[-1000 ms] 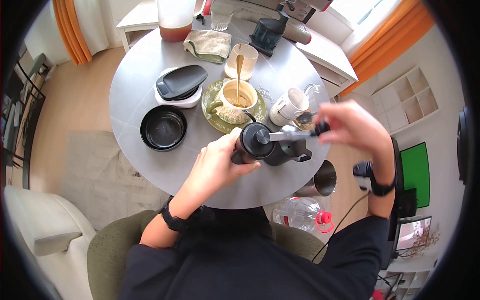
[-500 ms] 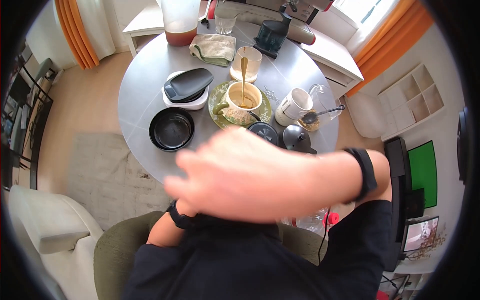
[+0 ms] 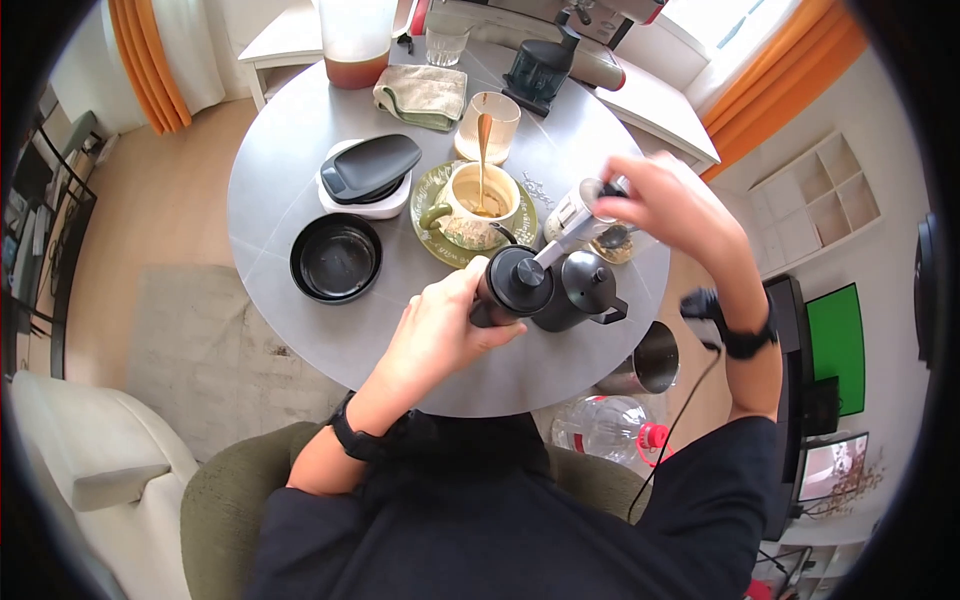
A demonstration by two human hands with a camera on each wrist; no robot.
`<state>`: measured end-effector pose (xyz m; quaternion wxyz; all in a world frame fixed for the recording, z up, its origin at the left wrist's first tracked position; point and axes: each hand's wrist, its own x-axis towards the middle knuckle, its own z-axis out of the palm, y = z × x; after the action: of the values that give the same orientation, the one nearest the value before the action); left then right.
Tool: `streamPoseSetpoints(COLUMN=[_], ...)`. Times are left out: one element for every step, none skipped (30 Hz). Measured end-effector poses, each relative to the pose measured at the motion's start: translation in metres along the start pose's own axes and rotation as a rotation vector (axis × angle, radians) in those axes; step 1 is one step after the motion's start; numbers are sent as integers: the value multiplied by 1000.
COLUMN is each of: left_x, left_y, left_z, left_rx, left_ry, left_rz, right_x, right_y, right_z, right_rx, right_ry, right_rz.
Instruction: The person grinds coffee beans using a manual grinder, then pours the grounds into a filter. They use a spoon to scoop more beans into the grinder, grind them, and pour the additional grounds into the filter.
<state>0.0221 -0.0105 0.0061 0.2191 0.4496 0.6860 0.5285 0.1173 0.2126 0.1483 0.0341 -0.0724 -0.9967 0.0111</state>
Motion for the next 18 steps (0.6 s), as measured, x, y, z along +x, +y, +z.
streamPoseSetpoints(left_x=[0,1,1,1,1,0,0,0,0,0,0,0,-1,-2,-3,-5,-10,-14], left_y=[0,0,0,0,-1,-1,-1,-1,0,-1,-3,-4,-1,2,4,6,-10,-27], left_z=[1,1,1,0,-1,-1,-1,-1,0,1,2,2,2,2,1,-5,9,24], left_rx=[9,21,37,23,13,4,9,14,19,23,30,40,-15,-70,-126,-77,-233,-389], left_ry=[5,10,13,9,3,-6,-7,-8,-6,4,15,25,22,17,12,-34,48,134], left_rz=[0,0,0,-3,-5,-7,-12,-13,-12,0,13,26,-4,-33,-62,-52,-74,-83], right_x=[-19,-38,-55,-68,-79,-88,-95,-97,-95,-90,-84,-76,-67,-52,-35,-17,1,26], right_y=[0,-6,-16,-31,-45,-56,-67,-80,-92,-103,-115,-127,-140,-152,-159,-166,-169,-172], right_z=[-5,-10,-15,-22,-29,-32,-34,-37,-37,-34,-30,-23,-13,-7,-3,1,5,11], right_rx=[30,48,68,54,42,54,68,84,96,138,181,146,110,31,-5,-41,-33,28], right_ry=[-25,-62,-97,-181,-264,-308,-348,-397,-443,-440,-433,-354,-272,-211,-166,-118,-89,-136], right_rz=[10,28,48,84,121,54,-11,-119,-229,-345,-462,-542,-619,-702,-740,-776,-770,-746])
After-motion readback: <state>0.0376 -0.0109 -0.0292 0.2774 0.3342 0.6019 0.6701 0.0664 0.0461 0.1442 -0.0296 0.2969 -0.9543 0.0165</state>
